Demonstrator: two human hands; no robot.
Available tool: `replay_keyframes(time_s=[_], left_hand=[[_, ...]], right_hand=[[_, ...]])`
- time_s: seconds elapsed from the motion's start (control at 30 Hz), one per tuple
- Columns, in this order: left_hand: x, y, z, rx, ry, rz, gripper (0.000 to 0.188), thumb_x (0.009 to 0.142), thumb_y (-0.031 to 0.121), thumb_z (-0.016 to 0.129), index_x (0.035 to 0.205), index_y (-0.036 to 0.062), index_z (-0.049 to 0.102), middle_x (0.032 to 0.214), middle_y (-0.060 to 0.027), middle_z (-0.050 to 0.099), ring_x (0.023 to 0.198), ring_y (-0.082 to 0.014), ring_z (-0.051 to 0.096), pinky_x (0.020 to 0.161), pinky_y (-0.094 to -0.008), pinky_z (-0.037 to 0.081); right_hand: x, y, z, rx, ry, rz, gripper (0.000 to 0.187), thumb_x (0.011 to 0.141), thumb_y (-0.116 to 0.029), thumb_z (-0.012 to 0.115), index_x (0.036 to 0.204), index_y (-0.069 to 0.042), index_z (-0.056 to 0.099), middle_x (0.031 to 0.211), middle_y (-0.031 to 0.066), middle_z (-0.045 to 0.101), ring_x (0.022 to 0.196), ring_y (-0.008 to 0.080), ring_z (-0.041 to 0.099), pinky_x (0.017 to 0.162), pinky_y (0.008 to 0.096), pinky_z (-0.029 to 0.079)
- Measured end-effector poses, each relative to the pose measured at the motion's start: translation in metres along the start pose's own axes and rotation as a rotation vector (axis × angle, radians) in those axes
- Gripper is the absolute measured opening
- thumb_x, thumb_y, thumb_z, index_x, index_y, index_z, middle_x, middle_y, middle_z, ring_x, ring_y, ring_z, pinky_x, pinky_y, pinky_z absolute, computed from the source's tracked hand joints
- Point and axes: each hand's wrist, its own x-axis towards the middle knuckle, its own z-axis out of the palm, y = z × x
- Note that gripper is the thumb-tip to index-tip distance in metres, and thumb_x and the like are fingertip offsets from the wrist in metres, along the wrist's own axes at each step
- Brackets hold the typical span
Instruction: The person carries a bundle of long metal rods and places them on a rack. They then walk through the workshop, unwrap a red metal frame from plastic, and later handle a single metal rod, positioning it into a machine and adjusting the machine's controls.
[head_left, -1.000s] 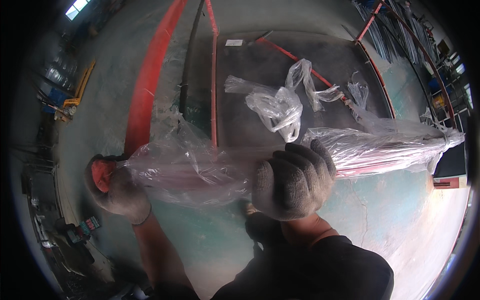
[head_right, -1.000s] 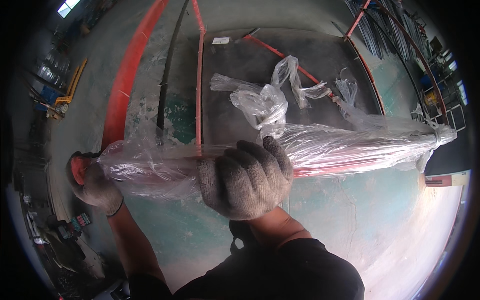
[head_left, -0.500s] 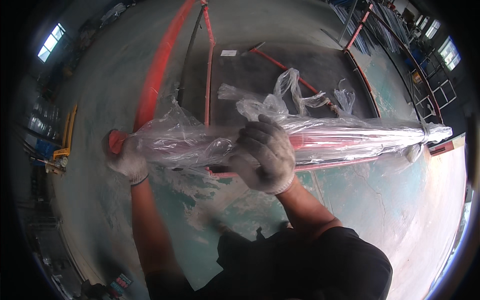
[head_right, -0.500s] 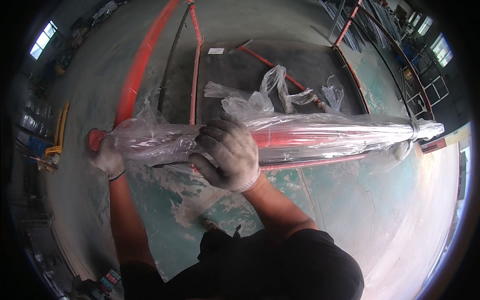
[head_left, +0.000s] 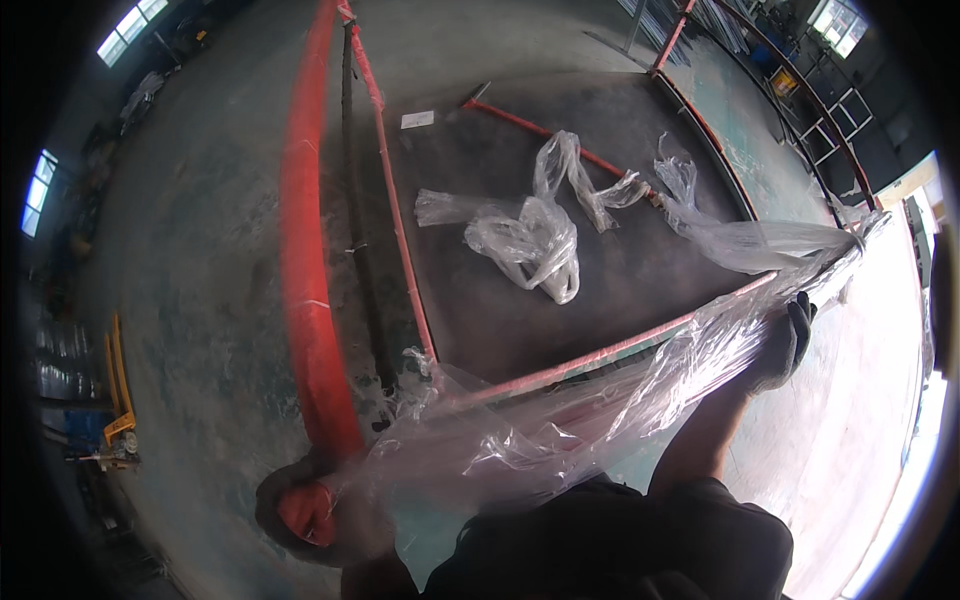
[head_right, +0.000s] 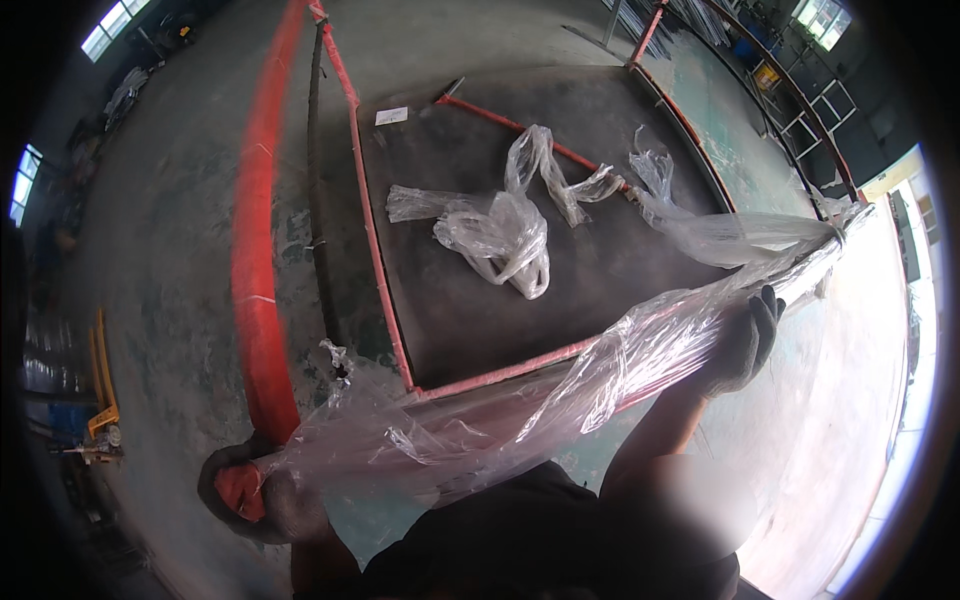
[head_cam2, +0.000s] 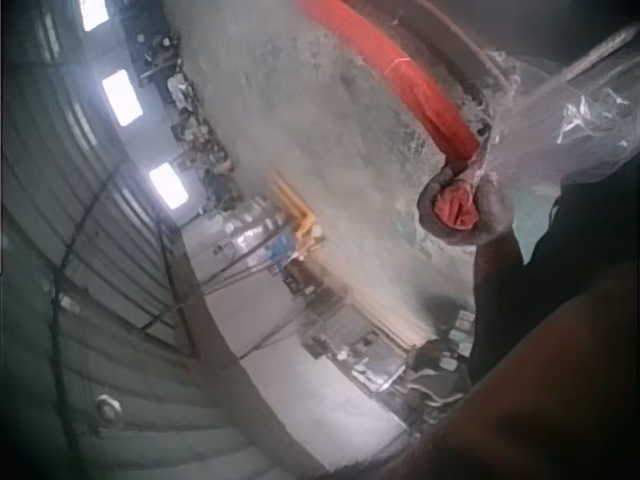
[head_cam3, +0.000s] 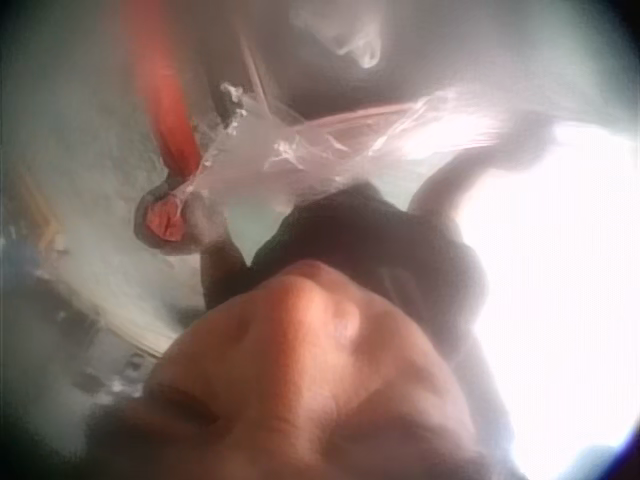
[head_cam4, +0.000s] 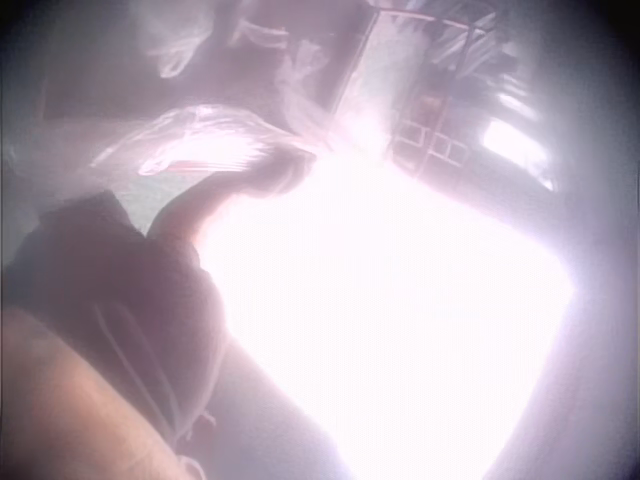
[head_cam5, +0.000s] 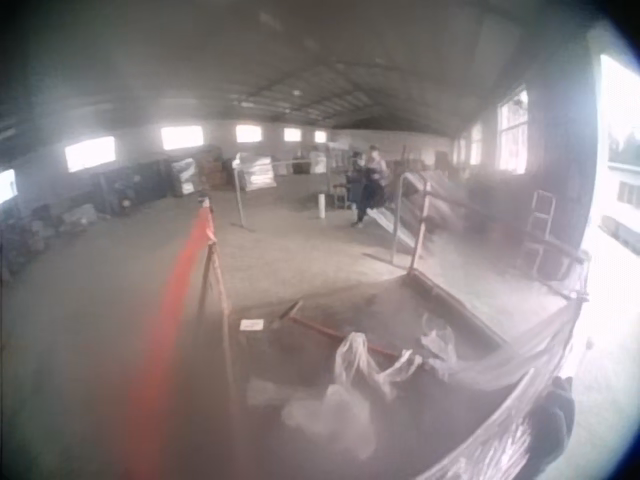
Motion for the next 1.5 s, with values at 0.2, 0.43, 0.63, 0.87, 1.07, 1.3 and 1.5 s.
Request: replay_keyframes(time_s=[0.2, 0.43, 0.63, 0.87, 1.07, 1.3, 1.5], left_hand=[[0.023, -0.041, 0.027, -0.254, 0.145, -0.374, 0.019, 0.098, 0.012, 0.068, 0.104, -0.0061, 0.063, 0.111, -0.0151, 0.064, 0.092, -0.0274, 0.065, 0.08, -0.0386, 0.054], [0.069, -0.139, 0.083, -0.43, 0.322, -0.874, 0.028, 0.098, 0.005, 0.058, 0.119, -0.0074, 0.07, 0.117, -0.014, 0.073, 0.106, -0.024, 0.068, 0.097, -0.0363, 0.056], [0.112, -0.243, 0.151, -0.658, 0.191, -1.033, 0.024, 0.101, 0.005, 0.061, 0.119, -0.0051, 0.073, 0.118, -0.0099, 0.073, 0.108, -0.0196, 0.068, 0.098, -0.0328, 0.056], [0.096, -0.306, 0.164, -0.741, 0.124, -1.231, 0.014, 0.098, 0.0, 0.06, 0.103, -0.0032, 0.072, 0.103, -0.0043, 0.067, 0.099, -0.0162, 0.065, 0.091, -0.0316, 0.055], [0.161, -0.365, 0.251, -0.523, 0.191, -1.054, 0.007, 0.087, -0.005, 0.058, 0.084, 0.0019, 0.058, 0.087, 0.0007, 0.054, 0.081, -0.0128, 0.053, 0.077, -0.0294, 0.049], [0.199, -0.495, 0.324, -0.597, 0.11, -0.975, 0.016, 0.09, -0.003, 0.063, 0.078, 0.0056, 0.057, 0.084, 0.0024, 0.053, 0.076, -0.0127, 0.052, 0.07, -0.0323, 0.049], [0.234, -0.573, 0.36, -0.413, -0.146, -1.441, 0.029, 0.09, 0.006, 0.07, 0.117, -0.0058, 0.074, 0.105, -0.0089, 0.07, 0.095, -0.02, 0.067, 0.086, -0.0364, 0.057]], right_hand=[[-0.01, -0.023, 0.028, -0.319, -0.185, -0.393, 0.027, 0.116, -0.01, 0.058, 0.131, 0.006, 0.072, 0.14, 0.0247, 0.071, 0.141, 0.0475, 0.065, 0.115, 0.0572, 0.058], [0.001, -0.071, 0.146, -0.499, -0.333, -0.586, 0.034, 0.116, -0.017, 0.062, 0.145, -0.001, 0.063, 0.138, 0.0209, 0.069, 0.134, 0.0473, 0.07, 0.121, 0.0699, 0.05], [-0.017, -0.076, 0.227, -0.549, -0.386, -0.57, 0.037, 0.112, -0.02, 0.063, 0.143, -0.002, 0.058, 0.133, 0.0234, 0.066, 0.128, 0.046, 0.071, 0.122, 0.08, 0.041], [-0.046, -0.124, 0.243, -0.676, -0.555, -0.452, 0.039, 0.107, -0.019, 0.072, 0.142, -0.007, 0.061, 0.138, 0.0177, 0.064, 0.134, 0.0422, 0.067, 0.128, 0.078, 0.034], [-0.07, -0.129, 0.37, -0.599, -0.422, -0.417, 0.018, 0.11, -0.011, 0.057, 0.125, -0.007, 0.066, 0.124, 0.0128, 0.068, 0.124, 0.0387, 0.069, 0.129, 0.0772, 0.03], [-0.101, -0.145, 0.472, -0.601, -0.367, -0.363, 0.013, 0.107, -0.006, 0.06, 0.113, 0.0, 0.07, 0.117, 0.0161, 0.074, 0.117, 0.038, 0.073, 0.125, 0.073, 0.038], [-0.105, -0.16, 0.566, -0.468, -0.259, -0.073, 0.019, 0.089, -0.01, 0.083, 0.107, -0.007, 0.081, 0.115, 0.0086, 0.081, 0.123, 0.0322, 0.07, 0.13, 0.056, 0.032]])
